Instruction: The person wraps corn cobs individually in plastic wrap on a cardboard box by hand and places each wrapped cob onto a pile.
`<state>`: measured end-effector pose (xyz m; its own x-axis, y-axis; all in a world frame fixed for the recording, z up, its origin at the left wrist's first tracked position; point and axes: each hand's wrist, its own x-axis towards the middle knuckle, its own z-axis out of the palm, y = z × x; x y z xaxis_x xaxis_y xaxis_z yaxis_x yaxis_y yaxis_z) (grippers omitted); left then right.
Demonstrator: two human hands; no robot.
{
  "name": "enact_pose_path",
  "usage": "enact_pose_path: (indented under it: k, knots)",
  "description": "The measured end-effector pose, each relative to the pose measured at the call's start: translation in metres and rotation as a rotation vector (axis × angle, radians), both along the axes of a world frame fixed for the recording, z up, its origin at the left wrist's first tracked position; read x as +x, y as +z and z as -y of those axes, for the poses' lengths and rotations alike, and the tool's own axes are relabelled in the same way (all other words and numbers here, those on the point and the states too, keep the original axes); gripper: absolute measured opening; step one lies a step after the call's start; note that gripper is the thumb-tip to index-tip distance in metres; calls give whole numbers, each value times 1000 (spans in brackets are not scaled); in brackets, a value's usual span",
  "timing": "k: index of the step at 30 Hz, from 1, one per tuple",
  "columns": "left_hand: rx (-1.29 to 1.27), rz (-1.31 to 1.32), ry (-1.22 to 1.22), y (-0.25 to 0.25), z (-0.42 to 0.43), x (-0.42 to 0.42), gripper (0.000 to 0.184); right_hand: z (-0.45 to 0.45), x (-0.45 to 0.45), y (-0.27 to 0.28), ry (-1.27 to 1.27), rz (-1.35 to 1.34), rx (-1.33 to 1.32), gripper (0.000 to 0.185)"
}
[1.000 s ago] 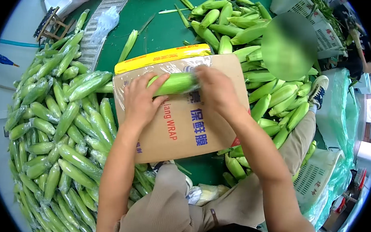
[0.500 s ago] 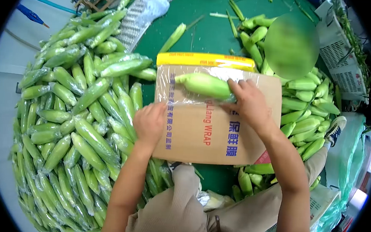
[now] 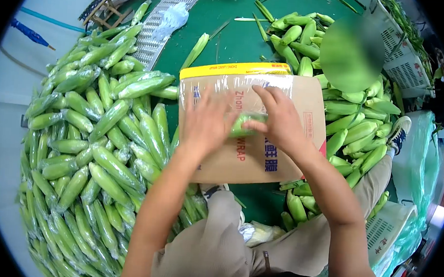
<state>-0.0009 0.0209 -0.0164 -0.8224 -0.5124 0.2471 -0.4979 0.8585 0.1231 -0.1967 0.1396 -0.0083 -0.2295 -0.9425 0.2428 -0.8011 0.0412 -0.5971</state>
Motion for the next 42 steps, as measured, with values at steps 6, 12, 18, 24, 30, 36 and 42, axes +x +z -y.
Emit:
enact_pose_path:
  k: [6,12,18,24,30,36,42]
  knots:
    - [303,-399,9,23,71,-48,35,52,-14,-11,127,-380,41,79]
    - [-32,-144,-139,4,30,-22,53,70,-46,0,435,121,387,74]
    - [460,155,-185,20,18,-16,54,100,-53,-4,577,-164,144,58]
    - [684,427,-314,41,-21,-4,51,76,-16,-36,679,-461,255,64]
    - [1536,708,-704,4,-122,53,56,51,1,-26,597,-386,205,64]
    - [1451,263,-636,2,-104,95,81,-147,36,38,694,497,931,79]
    - [1936,-1197,336,-16,-132,111,20,-240,130,-40,-351,1115,201,40]
